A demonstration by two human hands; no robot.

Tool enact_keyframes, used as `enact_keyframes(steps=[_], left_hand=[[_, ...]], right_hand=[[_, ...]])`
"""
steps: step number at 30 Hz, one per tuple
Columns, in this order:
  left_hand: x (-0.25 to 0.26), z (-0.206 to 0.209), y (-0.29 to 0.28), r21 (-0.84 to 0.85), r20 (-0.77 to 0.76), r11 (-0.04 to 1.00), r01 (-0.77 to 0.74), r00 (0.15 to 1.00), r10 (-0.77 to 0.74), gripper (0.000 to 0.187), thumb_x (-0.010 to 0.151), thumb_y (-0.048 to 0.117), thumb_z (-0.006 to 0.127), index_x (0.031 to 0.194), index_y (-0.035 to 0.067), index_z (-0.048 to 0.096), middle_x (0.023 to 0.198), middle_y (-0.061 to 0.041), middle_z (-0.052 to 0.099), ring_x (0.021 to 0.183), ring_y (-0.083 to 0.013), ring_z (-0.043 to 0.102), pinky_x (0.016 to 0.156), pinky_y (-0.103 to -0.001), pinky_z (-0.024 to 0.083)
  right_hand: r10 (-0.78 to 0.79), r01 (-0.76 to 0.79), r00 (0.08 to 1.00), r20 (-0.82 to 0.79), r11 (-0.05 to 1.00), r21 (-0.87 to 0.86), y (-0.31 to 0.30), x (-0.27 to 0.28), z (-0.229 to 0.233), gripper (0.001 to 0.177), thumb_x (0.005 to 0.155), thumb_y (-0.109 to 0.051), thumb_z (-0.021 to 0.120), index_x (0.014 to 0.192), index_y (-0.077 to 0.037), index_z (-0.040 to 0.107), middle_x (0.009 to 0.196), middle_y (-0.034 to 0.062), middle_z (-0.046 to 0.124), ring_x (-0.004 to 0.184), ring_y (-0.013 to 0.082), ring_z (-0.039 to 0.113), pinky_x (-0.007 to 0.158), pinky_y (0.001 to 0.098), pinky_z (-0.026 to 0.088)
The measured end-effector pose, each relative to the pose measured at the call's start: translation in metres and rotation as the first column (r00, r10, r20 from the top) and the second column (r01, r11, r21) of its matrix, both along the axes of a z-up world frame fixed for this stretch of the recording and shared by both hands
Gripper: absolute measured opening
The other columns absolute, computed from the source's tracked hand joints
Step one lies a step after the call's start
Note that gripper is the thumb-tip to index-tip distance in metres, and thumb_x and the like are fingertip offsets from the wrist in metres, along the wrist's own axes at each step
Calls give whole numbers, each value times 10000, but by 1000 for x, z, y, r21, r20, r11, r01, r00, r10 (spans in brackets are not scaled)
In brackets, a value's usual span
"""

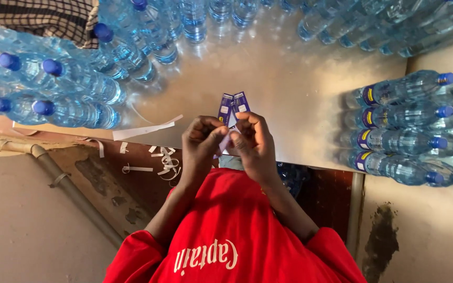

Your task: Manually applying brand labels to plastic water bottles by wrapping them around the bottle body.

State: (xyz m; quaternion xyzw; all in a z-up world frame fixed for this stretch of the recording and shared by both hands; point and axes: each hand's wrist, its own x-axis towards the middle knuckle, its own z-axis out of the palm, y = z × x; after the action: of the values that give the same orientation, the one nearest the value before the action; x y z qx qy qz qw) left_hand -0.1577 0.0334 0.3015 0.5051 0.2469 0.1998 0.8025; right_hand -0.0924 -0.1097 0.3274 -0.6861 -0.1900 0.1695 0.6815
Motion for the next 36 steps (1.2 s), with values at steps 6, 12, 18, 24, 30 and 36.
enact_keyframes(steps=[6,12,18,24,30,36], left_hand=[[-55,-43,89,115,-51,894,-434,896,441,148,988,64,835,1061,128,723,910,-42,729,593,-53,591,462,-204,419],[-116,75,140,223,313,668,-710,701,640,219,1138,196,769,1222,157,570,965,-132,600,689,-250,587,469,-344,396],[-70,31,56,637,139,682,-360,924,357,167,1046,91,814,1080,12,671,1116,-171,760,985,-224,736,945,-323,596],[9,-25,-27,700,106,711,69,974,-199,454,1020,140,848,1410,63,628,1357,-144,722,1246,-320,741,1084,-431,601],[92,-51,-50,640,161,686,347,812,-561,442,1119,153,721,1510,43,546,1596,-211,606,1319,-355,714,1079,-433,619],[311,-191,-55,740,-3,614,275,914,-406,676,1114,392,644,1648,49,411,1437,-157,630,1241,-310,614,1029,-444,524]], right_hand=[[-182,209,974,-137,952,222,10,23,-100,324,1076,-109,736,1343,-9,582,1040,77,576,722,142,686,657,275,622],[167,-209,976,-140,897,-388,16,-27,-214,250,1100,-221,564,1287,-109,685,1112,101,752,863,204,711,691,342,577],[485,-568,820,-306,617,-545,8,3,-142,659,989,-276,692,1602,-85,540,1536,189,630,1352,336,643,974,416,566],[14,68,861,-509,987,143,-30,30,-47,589,961,-409,811,1379,-65,579,1256,133,724,1062,250,753,871,359,641],[-522,584,775,-356,807,89,-90,53,-82,256,1012,-203,804,1194,-62,692,1026,89,728,827,175,691,728,300,613],[-827,836,539,160,501,-225,-181,67,-60,305,1047,-289,754,1244,-104,612,1223,143,690,982,256,716,818,354,628]])
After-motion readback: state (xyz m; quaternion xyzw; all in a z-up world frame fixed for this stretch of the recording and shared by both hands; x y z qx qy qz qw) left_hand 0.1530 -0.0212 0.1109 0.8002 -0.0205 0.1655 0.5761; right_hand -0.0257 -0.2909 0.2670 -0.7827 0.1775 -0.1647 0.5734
